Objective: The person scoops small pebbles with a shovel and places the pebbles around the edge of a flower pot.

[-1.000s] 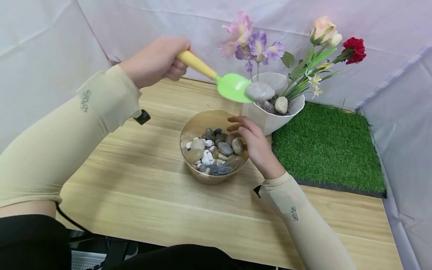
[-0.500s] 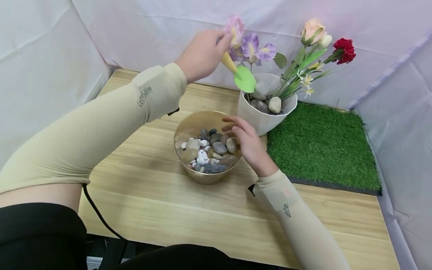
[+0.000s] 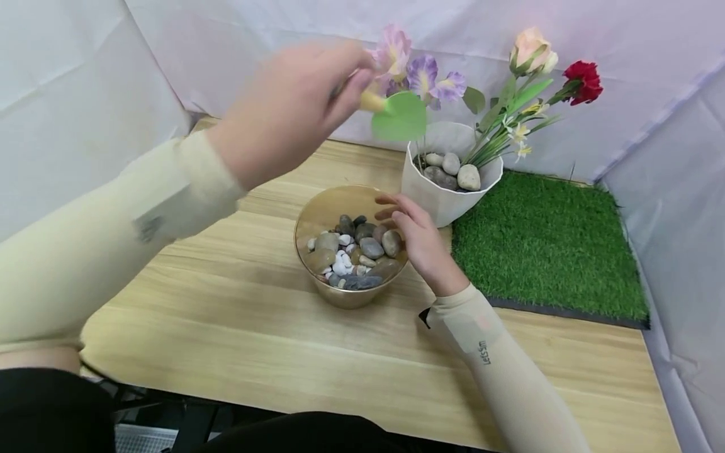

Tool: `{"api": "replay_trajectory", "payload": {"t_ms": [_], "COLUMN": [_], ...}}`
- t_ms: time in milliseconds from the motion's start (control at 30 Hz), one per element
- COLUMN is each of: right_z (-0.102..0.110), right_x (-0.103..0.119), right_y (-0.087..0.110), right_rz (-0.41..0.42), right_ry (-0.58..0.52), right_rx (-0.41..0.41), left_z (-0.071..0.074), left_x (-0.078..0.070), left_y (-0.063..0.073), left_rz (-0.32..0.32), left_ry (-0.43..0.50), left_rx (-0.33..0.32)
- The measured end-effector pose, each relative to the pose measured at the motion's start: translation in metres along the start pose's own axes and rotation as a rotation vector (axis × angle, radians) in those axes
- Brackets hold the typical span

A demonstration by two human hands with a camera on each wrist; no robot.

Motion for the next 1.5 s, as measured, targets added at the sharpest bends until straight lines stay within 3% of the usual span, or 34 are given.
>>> {"api": "replay_trajectory", "payload": {"t_ms": [133,233,367,500,633,733,800,867,933,1000,1100,1167,1267,1500], "right_z": [-0.003,-0.001,0.001,-0.005,-0.005,0.003,0.012,0.022,0.03,0.036,0.04,0.041,0.039,0.036], "right_x": [0.005,0.009,0.008,0.003,0.003,0.014,0.027,0.043,0.06,0.076,0.089,0.093,0.095,0.09], "right_y": [0.0,0.0,0.002,0.003,0.001,0.004,0.011,0.023,0.038,0.055,0.084,0.097,0.107,0.114], "right_rz": [0.005,0.001,-0.02,-0.043,-0.033,0.029,0.095,0.174,0.281,0.397,0.519,0.549,0.549,0.495], "right_ry": [0.017,0.025,0.015,-0.013,-0.003,0.163,0.3,0.429,0.559,0.753,1.061,1.194,1.232,1.192], "right_rx": [0.011,0.013,0.005,0.004,0.013,-0.035,-0.093,-0.162,-0.207,-0.251,-0.315,-0.334,-0.331,-0.374], "left_z": [0.031,0.036,0.015,-0.02,-0.032,-0.028,-0.023,-0.016,-0.008,-0.005,-0.016,-0.024,-0.03,-0.021], "left_x": [-0.007,-0.017,-0.029,-0.033,-0.029,-0.02,-0.014,-0.01,-0.005,-0.002,0.0,-0.001,-0.003,-0.001], "left_y": [0.056,0.091,0.126,0.154,0.167,0.167,0.162,0.155,0.148,0.145,0.154,0.164,0.177,0.189], "left_rz": [-0.119,-0.201,-0.261,-0.263,-0.209,-0.094,-0.027,0.0,0.023,0.056,0.167,0.239,0.298,0.273], "left_ry": [-0.037,-0.081,-0.118,-0.14,-0.121,-0.04,-0.001,-0.006,-0.049,-0.108,-0.153,-0.144,-0.13,-0.116], "left_rx": [-0.081,-0.114,-0.11,-0.001,0.147,0.21,0.169,0.058,-0.045,-0.081,0.033,0.126,0.191,0.143]}}
Point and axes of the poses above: each hand's wrist, its own y-axis away from the middle knuckle, its own z-axis out of the back of the hand, x = y × z, the point moved 6 cm from there along -y, towards the middle knuckle, and after that the axes turned 1 degree about z, right-handed, at the moved point
